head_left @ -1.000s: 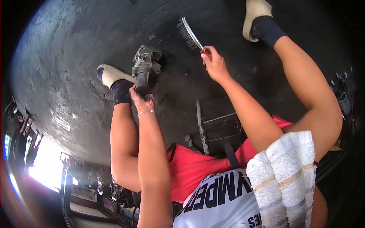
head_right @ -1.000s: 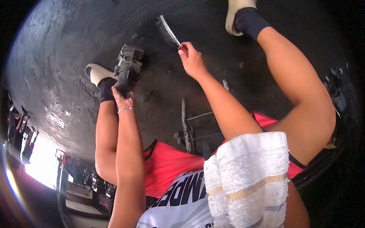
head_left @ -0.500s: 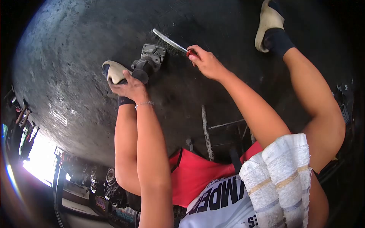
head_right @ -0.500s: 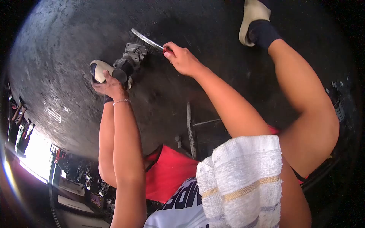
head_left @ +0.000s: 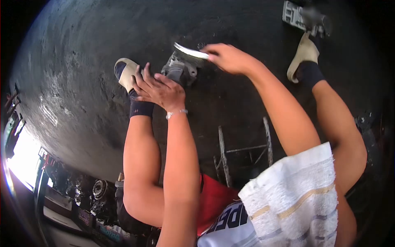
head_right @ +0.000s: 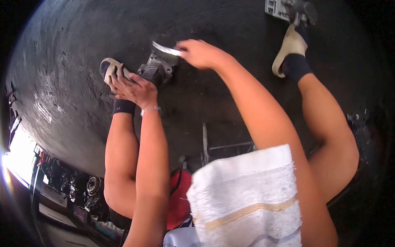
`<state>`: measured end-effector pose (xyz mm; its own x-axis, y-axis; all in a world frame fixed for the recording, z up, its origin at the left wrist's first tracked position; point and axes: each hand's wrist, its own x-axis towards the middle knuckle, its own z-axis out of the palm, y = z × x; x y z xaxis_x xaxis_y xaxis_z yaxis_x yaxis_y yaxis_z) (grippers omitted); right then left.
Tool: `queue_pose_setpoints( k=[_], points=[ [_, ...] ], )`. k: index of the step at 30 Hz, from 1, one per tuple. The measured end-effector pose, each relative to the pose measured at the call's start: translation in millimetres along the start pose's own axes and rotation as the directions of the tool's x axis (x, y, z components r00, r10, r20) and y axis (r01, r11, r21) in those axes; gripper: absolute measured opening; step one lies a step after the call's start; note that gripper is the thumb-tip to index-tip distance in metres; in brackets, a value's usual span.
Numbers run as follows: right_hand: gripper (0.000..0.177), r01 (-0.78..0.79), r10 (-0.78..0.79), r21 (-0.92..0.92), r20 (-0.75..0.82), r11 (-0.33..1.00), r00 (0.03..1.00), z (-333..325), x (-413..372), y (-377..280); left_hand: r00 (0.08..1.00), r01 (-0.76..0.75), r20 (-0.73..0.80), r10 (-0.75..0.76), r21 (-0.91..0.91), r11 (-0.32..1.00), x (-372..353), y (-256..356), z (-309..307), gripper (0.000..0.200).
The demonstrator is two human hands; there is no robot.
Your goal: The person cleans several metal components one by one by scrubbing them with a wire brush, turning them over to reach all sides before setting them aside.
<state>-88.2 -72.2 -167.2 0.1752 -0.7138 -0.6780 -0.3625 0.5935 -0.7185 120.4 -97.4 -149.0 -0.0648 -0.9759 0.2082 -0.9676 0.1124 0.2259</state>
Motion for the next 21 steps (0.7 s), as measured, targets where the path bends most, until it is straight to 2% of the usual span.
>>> queue_pose_setpoints(
  k=[1,2,3,4,5,6,8,10,11,13,14,16,17,19,20,21],
  points=[
    [0.031,0.015,-0.016,0.141,0.011,0.99,1.0,-4.5,-14.9,11.9,1.0,-0.018,0.003,0.018,-0.031,0.999,1.4,5.8,-3.5,0.035],
    [0.032,-0.058,0.046,0.207,0.059,0.977,0.997,-9.2,-24.8,13.4,0.999,-0.038,0.011,0.038,-0.055,0.998,1.9,8.6,-2.8,0.034],
    [0.032,-0.051,0.04,0.209,0.057,0.977,0.998,-8.7,-19.2,15.8,0.996,-0.093,0.0,0.095,-0.174,0.98,2.3,2.1,3.8,0.034],
    [0.031,-0.052,0.041,0.222,0.055,0.974,0.998,-5.0,-13.5,20.9,0.995,-0.093,0.011,0.096,-0.164,0.982,3.4,1.9,4.1,0.034],
    [0.032,0.156,-0.147,0.175,-0.062,0.972,0.987,7.5,6.1,31.4,0.99,-0.13,0.03,0.14,-0.215,0.968,6.7,7.0,2.2,0.034],
    [0.032,0.348,-0.327,0.103,-0.173,0.932,0.929,21.4,31.4,36.8,0.981,-0.166,0.05,0.186,-0.271,0.948,9.1,11.1,1.6,0.034],
    [0.033,0.144,-0.13,0.137,-0.108,0.98,0.986,34.1,57.6,24.7,0.973,-0.189,0.077,0.216,-0.267,0.945,7.5,8.5,3.1,0.034],
    [0.033,0.139,-0.134,0.13,-0.047,0.982,0.99,22.9,43.2,29.2,0.978,-0.11,0.137,0.154,-0.283,0.953,9.3,6.5,5.5,0.033],
    [0.033,0.131,-0.126,0.13,-0.049,0.983,0.991,22.3,25.2,39.4,0.972,-0.148,0.137,0.19,-0.269,0.952,11.4,7.6,4.5,0.032],
    [0.033,0.097,-0.067,0.369,-0.092,0.924,0.993,27.8,-12.8,65.4,0.97,-0.14,0.153,0.189,-0.285,0.948,11.9,8.4,1.5,0.031],
    [0.032,0.066,-0.031,0.353,-0.104,0.934,0.994,34.1,-24.8,70.0,0.968,-0.137,0.163,0.193,-0.303,0.943,13.1,11.3,4.0,0.031],
    [0.031,0.274,-0.22,0.085,-0.395,0.958,0.892,58.2,-8.4,68.8,0.973,-0.12,0.156,0.173,-0.299,0.947,13.4,13.8,5.6,0.031],
    [0.028,0.234,-0.19,0.077,-0.37,0.969,0.909,54.1,5.7,45.7,0.97,-0.125,0.162,0.179,-0.298,0.946,13.5,14.2,4.3,0.031],
    [0.029,0.206,-0.23,-0.107,-0.316,0.973,0.92,52.1,48.0,41.0,0.967,-0.132,0.171,0.189,-0.296,0.946,13.7,15.3,3.7,0.031],
    [0.031,0.2,-0.248,-0.19,-0.284,0.961,0.926,51.7,52.5,39.7,0.969,-0.127,0.169,0.181,-0.289,0.949,13.8,15.3,3.8,0.031],
    [0.031,0.188,-0.235,-0.183,-0.287,0.965,0.929,52.7,38.0,44.2,0.969,-0.122,0.17,0.176,-0.288,0.95,13.8,15.8,2.6,0.031]
  ],
)
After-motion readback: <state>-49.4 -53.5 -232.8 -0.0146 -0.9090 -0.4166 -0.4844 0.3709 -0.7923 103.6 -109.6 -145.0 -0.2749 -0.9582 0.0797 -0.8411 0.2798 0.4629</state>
